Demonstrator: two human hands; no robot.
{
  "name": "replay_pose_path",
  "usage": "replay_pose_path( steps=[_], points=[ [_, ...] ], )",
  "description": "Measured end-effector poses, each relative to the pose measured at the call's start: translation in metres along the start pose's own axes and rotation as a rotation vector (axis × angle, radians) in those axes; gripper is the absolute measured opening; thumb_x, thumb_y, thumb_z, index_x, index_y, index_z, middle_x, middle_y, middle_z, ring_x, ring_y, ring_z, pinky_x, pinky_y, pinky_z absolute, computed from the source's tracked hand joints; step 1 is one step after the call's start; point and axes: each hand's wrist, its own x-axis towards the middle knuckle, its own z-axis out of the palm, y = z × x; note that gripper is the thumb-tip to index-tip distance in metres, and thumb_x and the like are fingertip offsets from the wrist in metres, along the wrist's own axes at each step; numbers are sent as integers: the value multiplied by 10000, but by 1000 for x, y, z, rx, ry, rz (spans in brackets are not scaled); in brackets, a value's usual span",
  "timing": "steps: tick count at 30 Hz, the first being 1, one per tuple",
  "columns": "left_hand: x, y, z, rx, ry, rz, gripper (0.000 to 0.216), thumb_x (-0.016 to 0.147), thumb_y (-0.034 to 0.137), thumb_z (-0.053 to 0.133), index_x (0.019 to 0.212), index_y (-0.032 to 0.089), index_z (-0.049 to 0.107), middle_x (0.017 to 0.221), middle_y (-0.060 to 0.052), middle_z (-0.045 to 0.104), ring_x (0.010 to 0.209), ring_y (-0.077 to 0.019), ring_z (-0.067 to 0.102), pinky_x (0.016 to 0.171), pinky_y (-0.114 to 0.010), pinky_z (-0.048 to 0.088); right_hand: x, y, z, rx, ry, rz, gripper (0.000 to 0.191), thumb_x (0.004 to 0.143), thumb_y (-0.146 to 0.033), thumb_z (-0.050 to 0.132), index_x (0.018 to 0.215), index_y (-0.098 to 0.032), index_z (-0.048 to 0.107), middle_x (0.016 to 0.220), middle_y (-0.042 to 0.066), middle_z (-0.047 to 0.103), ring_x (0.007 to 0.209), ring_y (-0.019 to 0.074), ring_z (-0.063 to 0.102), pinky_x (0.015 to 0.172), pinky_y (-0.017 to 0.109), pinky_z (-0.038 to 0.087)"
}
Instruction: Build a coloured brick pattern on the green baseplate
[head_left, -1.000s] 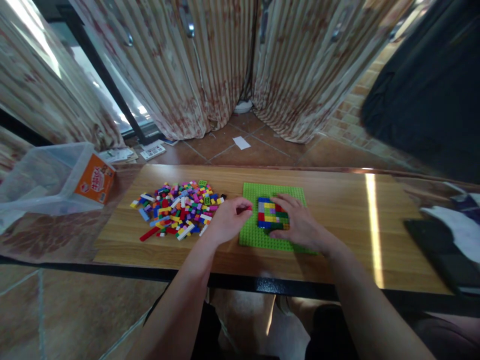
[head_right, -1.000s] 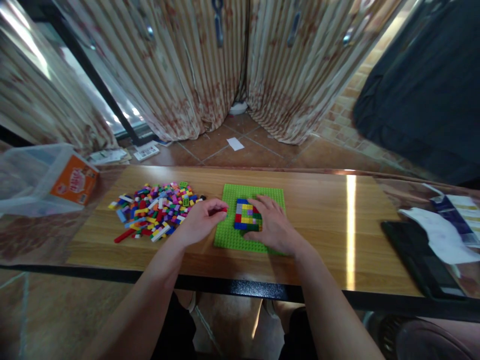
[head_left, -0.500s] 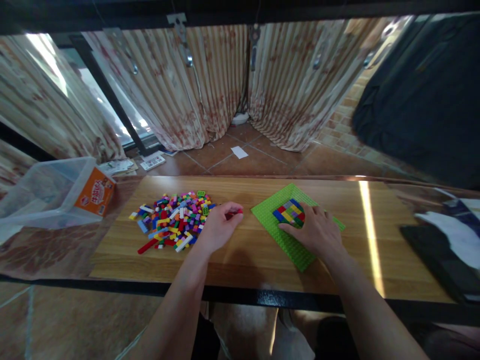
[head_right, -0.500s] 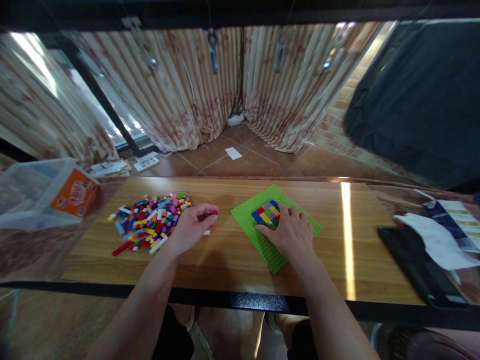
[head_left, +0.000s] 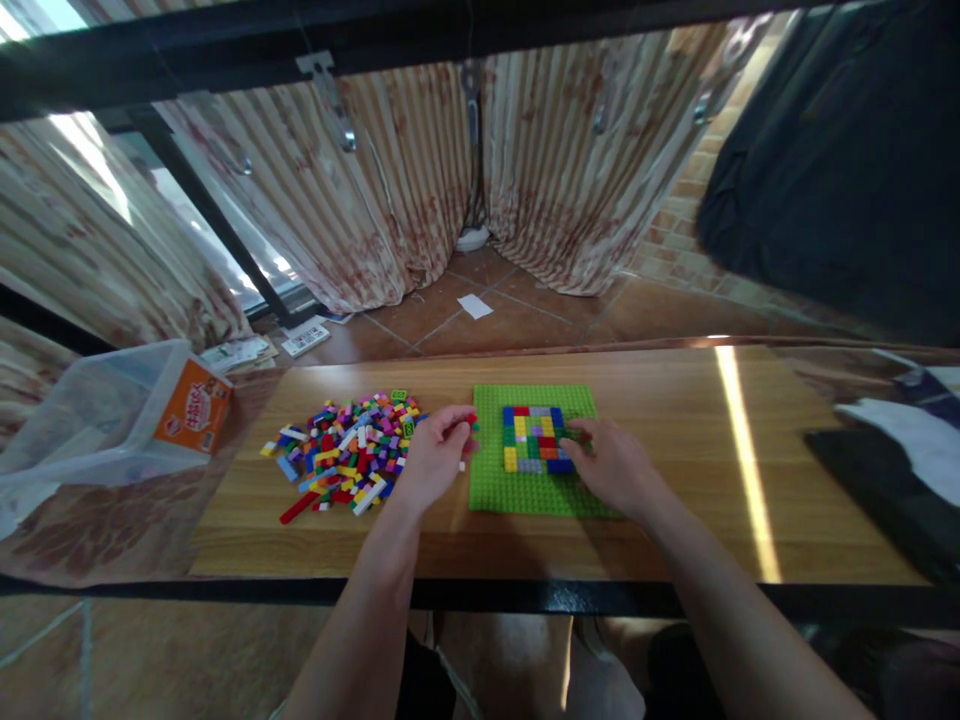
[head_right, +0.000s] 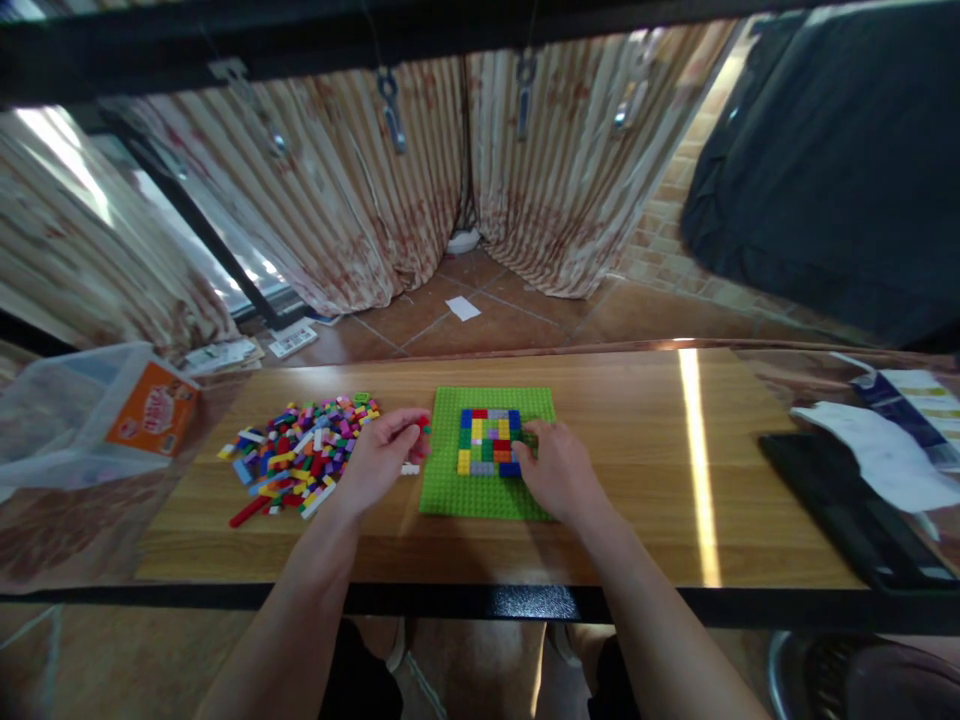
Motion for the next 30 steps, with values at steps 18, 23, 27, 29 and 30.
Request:
replay_pose_path(
  steps=[18,23,27,29,30],
  points=[
    [-5,-4,17,-148,-21,-6,231,797,139,611,1017,136,682,953,-51,690,702,-106,660,703,-242,549,11,-13,-4,380,176,15,327,890,-353,479,1000,-174,729,912,75,758,805,205,687,770,334,522],
    [-2,-8,9,50,38,-103,270,823,94,544,1067,130,653,1010,-84,693,648,-111,659,586,-221,530,23,15,5,208,88,4,397,838,-169,461,1174,-134,671,1142,133,724,949,227,691,917,391,517],
    [-3,-13,15,175,23,-117,308,825,102,562,1123,141,628,1045,-110,698,690,-145,695,542,-212,513,23,16,9,192,51,-103,482,817,-102,437,1253,-175,629,1225,93,699,1111,211,650,1006,379,483],
    [-4,-14,19,189,9,-115,313,832,105,560,1136,144,620,1051,-112,696,715,-156,707,549,-215,521,23,12,10,212,14,-131,494,821,-95,427,1271,-169,618,1222,92,700,1112,210,651,1008,376,485],
    [-5,-13,21,189,2,-121,313,836,104,556,1141,143,617,1056,-112,693,723,-159,710,551,-218,525,23,11,10,224,-1,-136,493,825,-95,424,1274,-161,616,1221,96,700,1104,212,654,1005,379,487]
  ],
)
